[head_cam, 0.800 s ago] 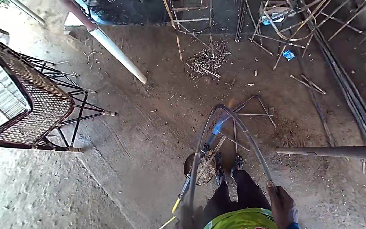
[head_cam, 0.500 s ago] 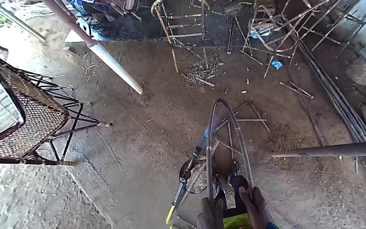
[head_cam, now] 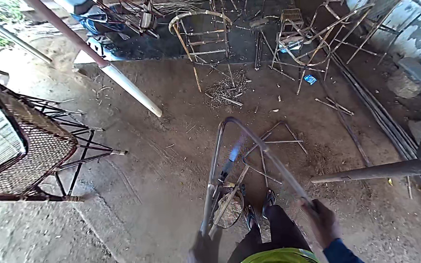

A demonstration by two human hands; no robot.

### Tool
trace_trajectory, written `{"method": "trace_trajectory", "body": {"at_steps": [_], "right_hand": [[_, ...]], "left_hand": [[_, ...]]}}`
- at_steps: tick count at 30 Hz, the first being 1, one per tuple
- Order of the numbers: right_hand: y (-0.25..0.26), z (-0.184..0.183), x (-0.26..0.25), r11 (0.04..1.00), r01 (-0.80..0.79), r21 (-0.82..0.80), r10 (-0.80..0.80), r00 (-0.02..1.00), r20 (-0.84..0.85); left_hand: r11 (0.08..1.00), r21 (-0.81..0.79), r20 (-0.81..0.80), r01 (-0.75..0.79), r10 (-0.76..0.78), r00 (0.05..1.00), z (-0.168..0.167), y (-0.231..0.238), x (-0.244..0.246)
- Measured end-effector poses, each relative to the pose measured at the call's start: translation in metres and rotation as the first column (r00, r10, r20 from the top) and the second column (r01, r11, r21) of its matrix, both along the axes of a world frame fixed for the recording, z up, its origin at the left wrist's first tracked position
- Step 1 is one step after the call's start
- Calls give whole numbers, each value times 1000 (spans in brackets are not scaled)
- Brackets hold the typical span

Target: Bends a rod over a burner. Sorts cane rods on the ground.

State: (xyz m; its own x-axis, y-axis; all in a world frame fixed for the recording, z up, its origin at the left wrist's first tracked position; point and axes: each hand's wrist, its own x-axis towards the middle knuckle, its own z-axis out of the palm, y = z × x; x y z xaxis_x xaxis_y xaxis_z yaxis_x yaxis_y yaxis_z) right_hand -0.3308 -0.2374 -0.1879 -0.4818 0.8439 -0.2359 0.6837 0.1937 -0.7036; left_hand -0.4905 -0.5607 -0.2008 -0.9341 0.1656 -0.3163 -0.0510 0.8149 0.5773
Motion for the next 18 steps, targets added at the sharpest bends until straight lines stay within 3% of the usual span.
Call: {"method": "trace_trajectory", "body": {"at_steps": [2, 5, 10, 18], "right_hand": [[12, 5, 6, 997, 12, 82, -3, 994, -111], [15, 5, 12, 990, 1, 141, 16, 993, -117], [21, 7, 29, 980, 22, 198, -16, 999, -36], [23, 3, 69, 967, 121, 226, -133, 990, 42]], "left_hand": [[998, -37, -6, -52, 51, 999, -3, 3, -35], [999, -41, -6, -34, 34, 999, -11, 17, -64], [1000, -6, -130, -6, 5, 992, -47, 24, -71], [992, 0, -214, 128, -125, 969, -39, 20, -75]]}}
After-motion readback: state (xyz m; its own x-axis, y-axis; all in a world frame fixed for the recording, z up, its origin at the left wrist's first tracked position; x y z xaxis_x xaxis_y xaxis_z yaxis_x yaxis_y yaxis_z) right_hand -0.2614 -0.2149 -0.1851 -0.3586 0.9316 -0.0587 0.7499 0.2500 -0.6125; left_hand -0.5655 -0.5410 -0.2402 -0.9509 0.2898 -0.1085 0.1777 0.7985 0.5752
